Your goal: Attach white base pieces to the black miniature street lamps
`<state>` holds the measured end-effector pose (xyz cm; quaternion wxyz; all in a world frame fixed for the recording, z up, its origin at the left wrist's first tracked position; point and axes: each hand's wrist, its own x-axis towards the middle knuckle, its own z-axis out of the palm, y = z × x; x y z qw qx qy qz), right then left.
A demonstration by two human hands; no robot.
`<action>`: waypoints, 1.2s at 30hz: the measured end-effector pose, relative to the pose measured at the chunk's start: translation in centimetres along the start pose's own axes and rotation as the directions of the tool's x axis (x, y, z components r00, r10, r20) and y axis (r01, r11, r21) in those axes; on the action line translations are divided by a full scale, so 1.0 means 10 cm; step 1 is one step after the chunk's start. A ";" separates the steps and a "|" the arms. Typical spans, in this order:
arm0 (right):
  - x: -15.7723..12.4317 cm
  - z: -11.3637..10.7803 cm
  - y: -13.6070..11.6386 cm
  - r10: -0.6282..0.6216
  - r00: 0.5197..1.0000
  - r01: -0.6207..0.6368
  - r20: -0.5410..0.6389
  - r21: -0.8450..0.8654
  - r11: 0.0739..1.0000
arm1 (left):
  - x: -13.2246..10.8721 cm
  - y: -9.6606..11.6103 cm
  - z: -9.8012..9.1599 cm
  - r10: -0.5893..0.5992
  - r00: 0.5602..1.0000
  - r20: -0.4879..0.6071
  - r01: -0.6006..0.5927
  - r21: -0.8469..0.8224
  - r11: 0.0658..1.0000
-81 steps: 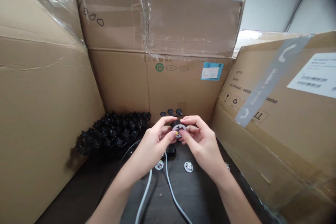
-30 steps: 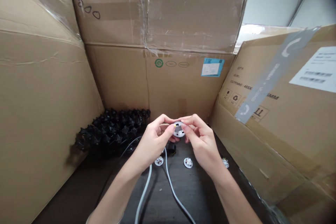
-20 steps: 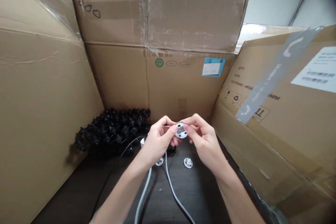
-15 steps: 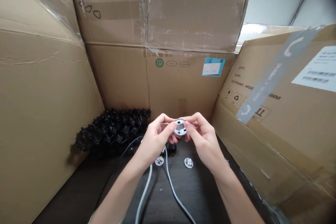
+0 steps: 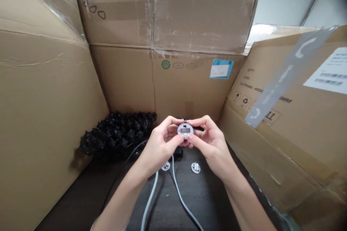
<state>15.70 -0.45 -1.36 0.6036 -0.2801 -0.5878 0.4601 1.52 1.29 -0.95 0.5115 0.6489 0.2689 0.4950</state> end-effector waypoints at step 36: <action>0.06 -0.10 0.03 -0.108 0.992 0.096 -0.061 -0.165 0.982 | -0.01 -0.02 0.10 0.045 0.999 -0.027 -0.045 -0.001 0.999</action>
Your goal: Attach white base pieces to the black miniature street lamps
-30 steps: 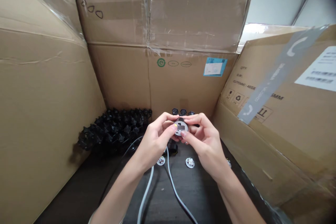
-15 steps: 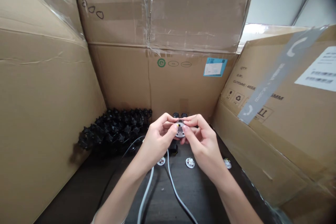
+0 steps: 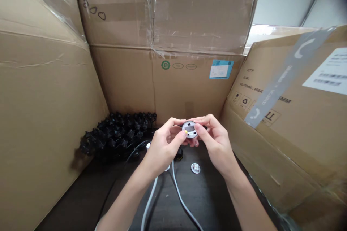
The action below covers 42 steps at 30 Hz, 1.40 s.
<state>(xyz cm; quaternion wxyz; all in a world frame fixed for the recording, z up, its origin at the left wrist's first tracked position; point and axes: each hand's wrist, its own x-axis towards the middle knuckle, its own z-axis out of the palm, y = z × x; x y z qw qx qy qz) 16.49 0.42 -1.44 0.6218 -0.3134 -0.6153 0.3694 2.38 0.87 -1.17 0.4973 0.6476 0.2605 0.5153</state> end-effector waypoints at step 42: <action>-0.05 0.05 0.01 -0.352 0.922 0.332 -0.160 -0.139 0.933 | 0.03 0.00 -0.02 0.019 0.969 -0.248 -0.051 -0.126 0.991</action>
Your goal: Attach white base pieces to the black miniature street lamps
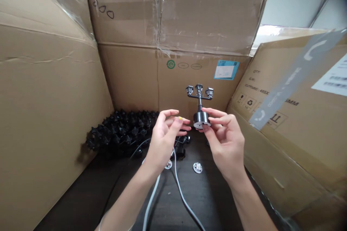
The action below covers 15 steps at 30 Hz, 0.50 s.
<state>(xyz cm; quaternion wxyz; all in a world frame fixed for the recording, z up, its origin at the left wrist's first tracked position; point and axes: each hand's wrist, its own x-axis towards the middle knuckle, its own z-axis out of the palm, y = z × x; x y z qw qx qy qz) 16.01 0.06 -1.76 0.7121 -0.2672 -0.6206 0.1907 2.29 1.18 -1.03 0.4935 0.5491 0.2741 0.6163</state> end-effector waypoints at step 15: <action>-0.05 0.03 0.12 -0.078 0.978 0.141 0.194 -0.339 0.930 | 0.10 -0.12 -0.08 -0.110 0.985 -0.131 0.074 -0.257 0.964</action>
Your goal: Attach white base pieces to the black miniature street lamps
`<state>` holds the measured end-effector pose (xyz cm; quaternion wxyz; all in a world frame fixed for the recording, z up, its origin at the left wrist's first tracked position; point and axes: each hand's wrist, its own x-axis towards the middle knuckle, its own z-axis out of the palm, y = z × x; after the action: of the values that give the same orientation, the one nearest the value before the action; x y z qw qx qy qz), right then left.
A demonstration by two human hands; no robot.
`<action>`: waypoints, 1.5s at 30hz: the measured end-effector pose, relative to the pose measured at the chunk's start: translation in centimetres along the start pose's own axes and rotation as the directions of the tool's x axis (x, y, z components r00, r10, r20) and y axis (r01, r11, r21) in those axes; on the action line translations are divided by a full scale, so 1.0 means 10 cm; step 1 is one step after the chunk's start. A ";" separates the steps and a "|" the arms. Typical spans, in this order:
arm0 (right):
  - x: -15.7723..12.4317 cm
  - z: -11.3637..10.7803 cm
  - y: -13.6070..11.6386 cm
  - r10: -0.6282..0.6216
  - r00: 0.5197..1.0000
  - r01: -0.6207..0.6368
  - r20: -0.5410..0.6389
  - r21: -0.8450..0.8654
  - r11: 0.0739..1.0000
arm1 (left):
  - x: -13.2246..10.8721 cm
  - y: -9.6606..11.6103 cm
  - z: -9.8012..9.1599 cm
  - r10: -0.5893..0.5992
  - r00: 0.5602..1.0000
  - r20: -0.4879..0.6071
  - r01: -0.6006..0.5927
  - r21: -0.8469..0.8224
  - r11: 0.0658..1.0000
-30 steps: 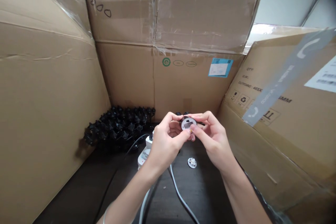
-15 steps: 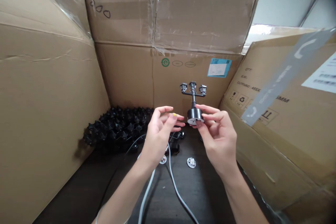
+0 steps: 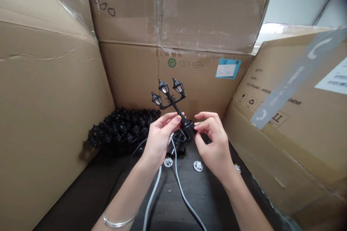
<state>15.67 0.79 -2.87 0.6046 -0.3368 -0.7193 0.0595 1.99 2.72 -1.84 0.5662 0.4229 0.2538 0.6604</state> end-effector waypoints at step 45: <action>0.04 -0.29 -0.23 0.025 0.972 -0.007 0.232 -0.079 0.997 | -0.49 -0.17 -1.78 0.409 0.912 0.014 -0.045 0.997 0.067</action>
<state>17.28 -1.71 -0.65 0.5021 -0.3564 -0.7843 0.0756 -12.18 0.94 -13.74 -0.0139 0.6293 0.6315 0.4529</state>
